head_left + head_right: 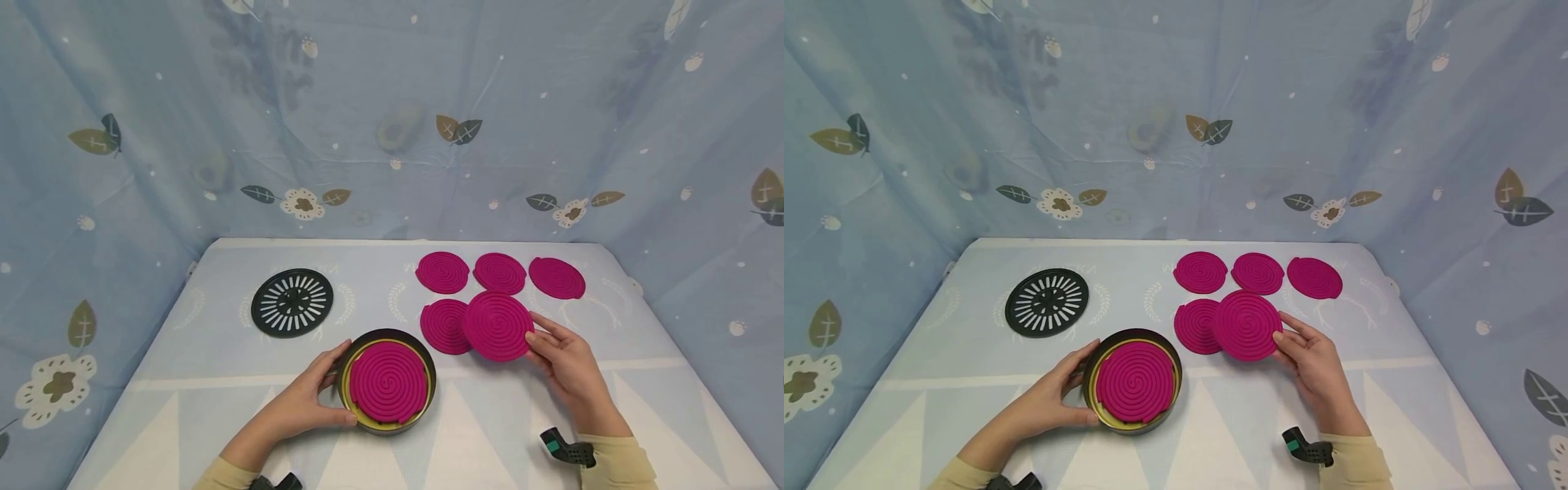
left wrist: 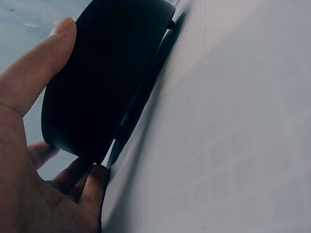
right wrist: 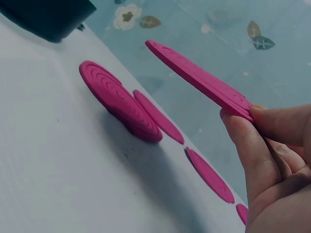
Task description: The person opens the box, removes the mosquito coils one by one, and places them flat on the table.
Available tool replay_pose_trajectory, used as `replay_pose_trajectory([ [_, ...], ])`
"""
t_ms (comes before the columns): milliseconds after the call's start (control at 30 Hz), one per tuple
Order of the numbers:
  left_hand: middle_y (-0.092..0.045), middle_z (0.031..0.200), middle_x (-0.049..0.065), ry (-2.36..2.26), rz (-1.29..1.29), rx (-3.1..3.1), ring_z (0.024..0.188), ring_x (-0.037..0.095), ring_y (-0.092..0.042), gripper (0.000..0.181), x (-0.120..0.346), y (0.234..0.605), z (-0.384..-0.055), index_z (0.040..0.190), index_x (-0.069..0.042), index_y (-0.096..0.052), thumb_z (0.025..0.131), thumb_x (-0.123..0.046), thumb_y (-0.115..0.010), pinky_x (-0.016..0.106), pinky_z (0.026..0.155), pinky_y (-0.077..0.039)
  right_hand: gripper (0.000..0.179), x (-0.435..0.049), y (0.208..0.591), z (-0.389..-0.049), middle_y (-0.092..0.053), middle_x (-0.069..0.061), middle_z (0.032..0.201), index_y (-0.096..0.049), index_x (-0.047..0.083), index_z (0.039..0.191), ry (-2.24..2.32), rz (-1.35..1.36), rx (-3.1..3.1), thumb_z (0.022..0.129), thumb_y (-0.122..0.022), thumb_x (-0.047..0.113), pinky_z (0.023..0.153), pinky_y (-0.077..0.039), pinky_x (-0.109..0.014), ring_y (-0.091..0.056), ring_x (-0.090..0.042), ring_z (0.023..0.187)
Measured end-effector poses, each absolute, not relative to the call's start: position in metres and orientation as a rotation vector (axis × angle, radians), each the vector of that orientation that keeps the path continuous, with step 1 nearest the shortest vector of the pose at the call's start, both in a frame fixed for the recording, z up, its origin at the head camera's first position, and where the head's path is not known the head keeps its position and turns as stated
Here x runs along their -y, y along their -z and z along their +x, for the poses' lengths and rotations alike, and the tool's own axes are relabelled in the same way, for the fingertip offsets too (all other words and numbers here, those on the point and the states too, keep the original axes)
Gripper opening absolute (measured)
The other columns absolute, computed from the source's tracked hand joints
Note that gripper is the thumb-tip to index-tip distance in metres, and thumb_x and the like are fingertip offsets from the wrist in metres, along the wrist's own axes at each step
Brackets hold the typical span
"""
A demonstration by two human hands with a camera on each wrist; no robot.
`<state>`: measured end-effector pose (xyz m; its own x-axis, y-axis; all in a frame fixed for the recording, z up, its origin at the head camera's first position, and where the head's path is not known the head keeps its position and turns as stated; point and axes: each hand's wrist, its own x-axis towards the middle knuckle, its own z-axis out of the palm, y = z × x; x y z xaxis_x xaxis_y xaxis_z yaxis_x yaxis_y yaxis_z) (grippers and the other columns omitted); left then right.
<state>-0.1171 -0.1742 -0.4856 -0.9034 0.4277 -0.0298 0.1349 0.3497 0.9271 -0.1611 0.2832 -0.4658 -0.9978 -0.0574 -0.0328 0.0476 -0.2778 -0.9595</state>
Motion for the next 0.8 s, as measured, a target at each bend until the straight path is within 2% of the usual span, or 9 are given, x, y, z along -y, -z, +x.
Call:
replay_pose_trajectory([
  [267,-0.031,0.156,-0.002,-1.551,0.481,-2.362,0.142,0.018,-0.032,0.116,0.174,0.486,-0.117,0.158,-0.022,-0.024,0.066,-0.037,-0.093,0.033,0.114,-0.037,0.043,-0.297,0.471,-0.162,-0.072,-0.006,0.095,-0.059,0.009,0.135,2.540,0.044,-1.773,0.096,-0.059,-0.006,0.074,-0.061,-0.025,-0.069,-0.011,0.078],
  [567,-0.032,0.154,-0.005,-1.548,0.493,-2.361,0.140,0.013,-0.033,0.115,0.174,0.486,-0.117,0.158,-0.023,-0.024,0.067,-0.037,-0.093,0.031,0.113,-0.038,0.041,-0.308,0.475,-0.164,-0.071,-0.006,0.094,-0.062,0.013,0.133,2.589,0.133,-1.722,0.095,-0.061,-0.004,0.074,-0.061,-0.025,-0.069,-0.012,0.079],
  [800,-0.031,0.155,-0.004,-1.561,0.500,-2.352,0.141,0.013,-0.033,0.115,0.175,0.486,-0.118,0.158,-0.023,-0.024,0.067,-0.036,-0.093,0.031,0.113,-0.038,0.051,-0.312,0.480,-0.166,-0.072,-0.006,0.097,-0.051,0.007,0.143,2.593,0.221,-1.718,0.094,-0.065,0.000,0.079,-0.060,-0.027,-0.070,-0.012,0.085],
])
